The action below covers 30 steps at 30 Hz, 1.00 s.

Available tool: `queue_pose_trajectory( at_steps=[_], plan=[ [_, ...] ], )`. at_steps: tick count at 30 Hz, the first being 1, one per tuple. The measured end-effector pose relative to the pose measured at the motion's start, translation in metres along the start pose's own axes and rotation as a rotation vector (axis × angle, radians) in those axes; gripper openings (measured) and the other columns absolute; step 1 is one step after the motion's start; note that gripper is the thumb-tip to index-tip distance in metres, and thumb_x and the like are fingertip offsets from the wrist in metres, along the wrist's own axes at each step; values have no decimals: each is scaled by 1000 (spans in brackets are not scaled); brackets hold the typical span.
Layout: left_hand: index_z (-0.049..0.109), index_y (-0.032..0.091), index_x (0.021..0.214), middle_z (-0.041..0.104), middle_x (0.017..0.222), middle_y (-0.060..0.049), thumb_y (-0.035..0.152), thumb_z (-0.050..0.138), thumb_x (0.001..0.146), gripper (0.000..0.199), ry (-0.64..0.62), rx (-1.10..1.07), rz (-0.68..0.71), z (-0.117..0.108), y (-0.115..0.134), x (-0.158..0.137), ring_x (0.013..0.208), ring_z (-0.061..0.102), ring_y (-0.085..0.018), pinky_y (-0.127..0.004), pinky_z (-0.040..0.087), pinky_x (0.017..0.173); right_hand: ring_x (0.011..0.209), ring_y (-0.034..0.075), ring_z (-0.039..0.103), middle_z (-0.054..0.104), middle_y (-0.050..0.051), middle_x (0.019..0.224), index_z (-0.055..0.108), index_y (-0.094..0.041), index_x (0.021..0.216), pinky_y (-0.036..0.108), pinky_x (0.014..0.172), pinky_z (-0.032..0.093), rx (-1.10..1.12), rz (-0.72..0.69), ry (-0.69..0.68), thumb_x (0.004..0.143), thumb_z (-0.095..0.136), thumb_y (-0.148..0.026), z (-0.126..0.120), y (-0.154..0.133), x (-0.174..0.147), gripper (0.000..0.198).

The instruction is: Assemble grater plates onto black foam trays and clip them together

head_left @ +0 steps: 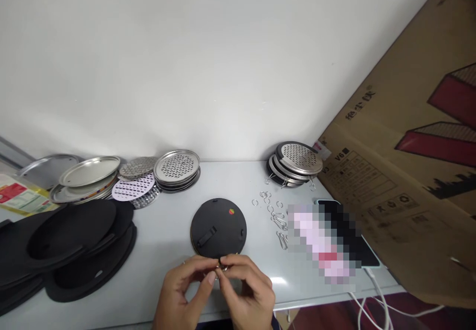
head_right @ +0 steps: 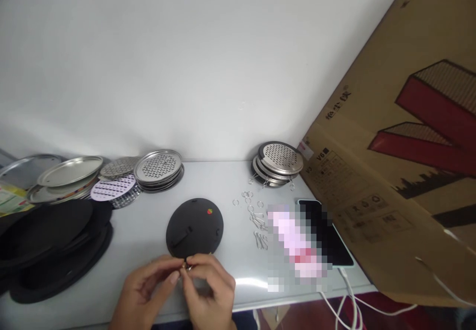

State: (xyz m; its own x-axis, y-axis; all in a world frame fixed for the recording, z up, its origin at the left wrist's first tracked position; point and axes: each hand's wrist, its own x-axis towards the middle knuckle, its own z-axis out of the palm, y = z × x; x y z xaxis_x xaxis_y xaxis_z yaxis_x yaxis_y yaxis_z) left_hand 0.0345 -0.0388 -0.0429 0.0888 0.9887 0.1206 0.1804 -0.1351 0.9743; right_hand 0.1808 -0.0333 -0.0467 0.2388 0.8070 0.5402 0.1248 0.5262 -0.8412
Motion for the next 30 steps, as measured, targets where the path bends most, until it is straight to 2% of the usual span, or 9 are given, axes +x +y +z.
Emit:
queue_pose_trajectory(
  at_steps=[4,8,10,15,19,21,24,30],
  plan=[
    [73,20,94,76,85,-4,30,61,94,16,-104,67,-64,-3,1,5,77,73,-17,-23,60,73,75,18,75,76,8,89,72,-19,90,25,70,62,-53,-162,-20,75,70,8,-5,-5,2,30],
    [69,20,88,72,79,-2,30,57,96,17,-149,109,-19,-5,7,4,74,70,-16,-24,57,70,73,19,76,77,8,89,72,-19,88,25,66,63,-40,-167,-65,74,72,8,-8,-9,2,30],
    [66,21,86,69,76,-1,28,56,95,16,-108,151,35,-6,11,3,72,68,-15,-24,56,69,74,18,76,78,6,87,71,-21,84,26,69,63,-11,-80,-28,75,72,4,-10,-9,0,27],
    [63,22,83,64,72,1,23,58,93,11,-53,258,178,-3,17,3,66,61,-13,-23,51,64,81,20,77,80,7,91,68,-22,74,30,78,62,97,277,101,81,75,-12,-16,-10,-5,15],
    [61,22,81,62,69,2,21,57,92,12,-66,283,238,1,20,4,64,60,-13,-23,51,63,73,18,76,80,9,92,62,-22,72,26,69,61,248,527,197,81,80,-30,-16,-18,-2,22],
    [61,22,81,62,70,2,20,56,92,12,-67,289,250,2,21,4,64,60,-13,-23,51,63,72,17,76,80,9,91,60,-22,74,23,64,59,305,614,198,78,83,-35,-15,-23,1,27],
    [61,22,81,66,72,1,18,55,92,13,-30,318,278,2,24,7,66,62,-14,-23,52,63,76,19,78,80,10,93,60,-21,76,21,64,59,345,684,171,75,86,-35,-14,-27,4,29],
    [64,24,88,70,74,3,16,58,89,9,44,438,307,2,18,11,64,67,-13,-21,54,63,81,25,79,80,14,98,71,-19,87,28,66,64,311,664,84,78,83,-38,-20,-23,4,24]
  ],
)
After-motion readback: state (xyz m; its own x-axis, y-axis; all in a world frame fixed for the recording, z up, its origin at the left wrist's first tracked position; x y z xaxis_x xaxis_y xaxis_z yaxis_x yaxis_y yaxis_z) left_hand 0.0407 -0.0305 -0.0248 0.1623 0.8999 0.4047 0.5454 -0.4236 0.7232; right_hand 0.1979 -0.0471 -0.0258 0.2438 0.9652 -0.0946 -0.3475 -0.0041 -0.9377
